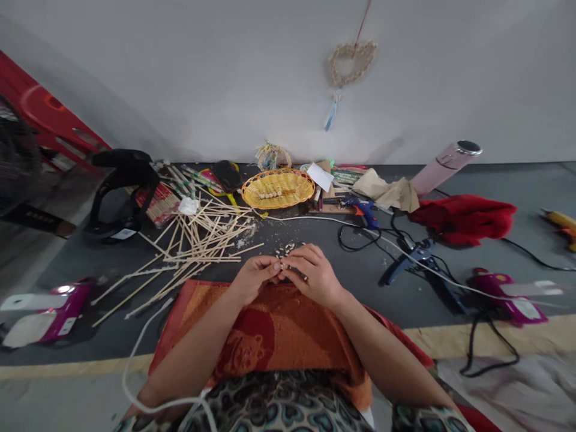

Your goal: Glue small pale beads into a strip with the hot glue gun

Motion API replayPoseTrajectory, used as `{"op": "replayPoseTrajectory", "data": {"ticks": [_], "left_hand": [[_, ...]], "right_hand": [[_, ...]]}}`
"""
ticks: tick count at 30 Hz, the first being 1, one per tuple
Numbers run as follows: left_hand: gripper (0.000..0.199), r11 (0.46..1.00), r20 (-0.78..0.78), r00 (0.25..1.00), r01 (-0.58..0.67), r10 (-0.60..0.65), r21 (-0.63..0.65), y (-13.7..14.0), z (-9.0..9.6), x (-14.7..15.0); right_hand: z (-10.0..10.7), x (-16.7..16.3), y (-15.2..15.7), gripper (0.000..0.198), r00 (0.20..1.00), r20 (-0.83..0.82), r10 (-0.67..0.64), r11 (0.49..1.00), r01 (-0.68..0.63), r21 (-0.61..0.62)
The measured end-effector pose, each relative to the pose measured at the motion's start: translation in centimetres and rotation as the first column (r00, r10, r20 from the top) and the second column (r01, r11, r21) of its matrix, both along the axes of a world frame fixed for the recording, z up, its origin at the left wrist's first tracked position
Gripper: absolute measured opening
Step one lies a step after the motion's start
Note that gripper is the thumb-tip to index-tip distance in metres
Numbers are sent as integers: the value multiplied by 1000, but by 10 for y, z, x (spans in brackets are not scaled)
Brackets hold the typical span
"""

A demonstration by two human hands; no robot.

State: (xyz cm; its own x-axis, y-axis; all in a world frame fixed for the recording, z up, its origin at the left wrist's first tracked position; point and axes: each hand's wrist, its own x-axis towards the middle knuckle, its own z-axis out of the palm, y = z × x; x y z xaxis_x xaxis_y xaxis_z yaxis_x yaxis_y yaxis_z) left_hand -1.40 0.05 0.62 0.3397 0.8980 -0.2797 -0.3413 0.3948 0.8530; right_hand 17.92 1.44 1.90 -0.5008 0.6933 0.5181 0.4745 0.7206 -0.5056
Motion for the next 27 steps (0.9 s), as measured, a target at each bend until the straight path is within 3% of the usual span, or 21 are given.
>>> {"op": "replayPoseTrajectory", "data": {"ticks": [15, 27], "left_hand": [[25, 1000, -55, 998, 12, -10, 22, 1, -1, -1], [25, 998, -70, 997, 23, -19, 56, 1, -7, -3]], "right_hand": [[-3, -2, 0, 17, 998, 42, -39, 999, 39, 5], [-9, -7, 1, 14, 996, -84, 23, 999, -19, 43]]}}
